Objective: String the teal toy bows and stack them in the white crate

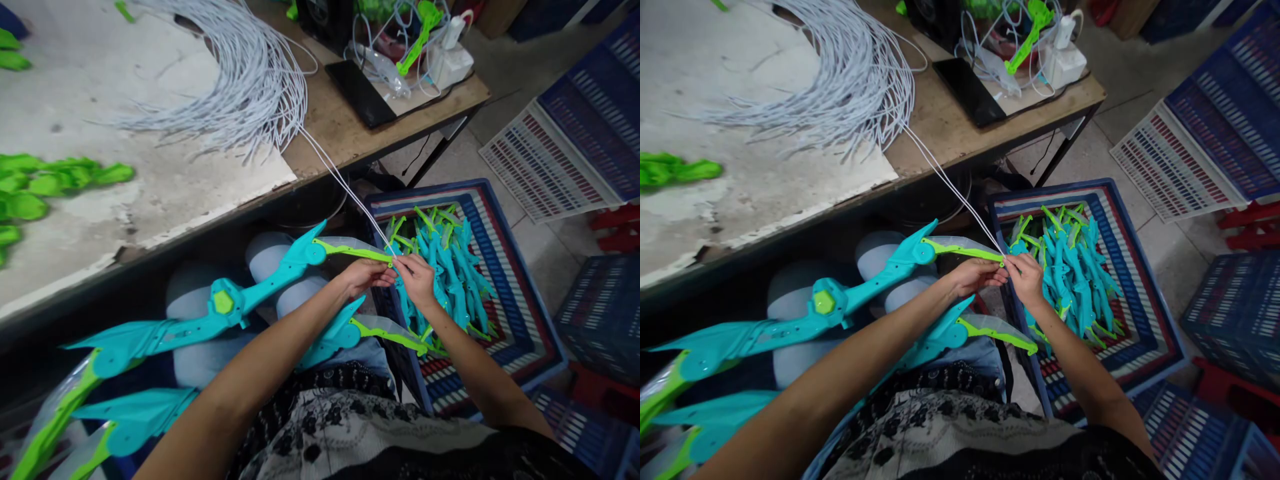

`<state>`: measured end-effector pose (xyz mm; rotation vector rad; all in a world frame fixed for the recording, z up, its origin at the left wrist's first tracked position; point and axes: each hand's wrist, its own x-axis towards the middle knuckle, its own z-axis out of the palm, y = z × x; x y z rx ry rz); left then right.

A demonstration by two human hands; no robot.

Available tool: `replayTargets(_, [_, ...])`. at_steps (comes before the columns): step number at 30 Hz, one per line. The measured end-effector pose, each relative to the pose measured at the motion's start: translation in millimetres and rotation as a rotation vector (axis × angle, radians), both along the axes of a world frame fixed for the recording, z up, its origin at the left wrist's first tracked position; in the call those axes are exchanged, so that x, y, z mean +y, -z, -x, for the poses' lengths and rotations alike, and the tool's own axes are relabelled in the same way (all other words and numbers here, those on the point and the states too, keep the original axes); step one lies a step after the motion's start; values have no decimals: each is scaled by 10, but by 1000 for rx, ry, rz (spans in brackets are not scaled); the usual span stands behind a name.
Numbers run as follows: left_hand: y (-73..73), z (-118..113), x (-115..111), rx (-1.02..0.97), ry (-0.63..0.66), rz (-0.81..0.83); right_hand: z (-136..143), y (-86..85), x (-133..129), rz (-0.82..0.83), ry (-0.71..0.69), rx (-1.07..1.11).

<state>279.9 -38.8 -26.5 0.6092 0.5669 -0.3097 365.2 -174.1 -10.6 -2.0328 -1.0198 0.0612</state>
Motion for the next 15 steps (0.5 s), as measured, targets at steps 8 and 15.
replayTargets(8, [20, -31, 39, -35, -16, 10, 81, -34, 78, -63, 86, 118])
replayTargets(15, [-14, -31, 96, -32, -37, 19, 51, -33, 131, -82, 71, 141])
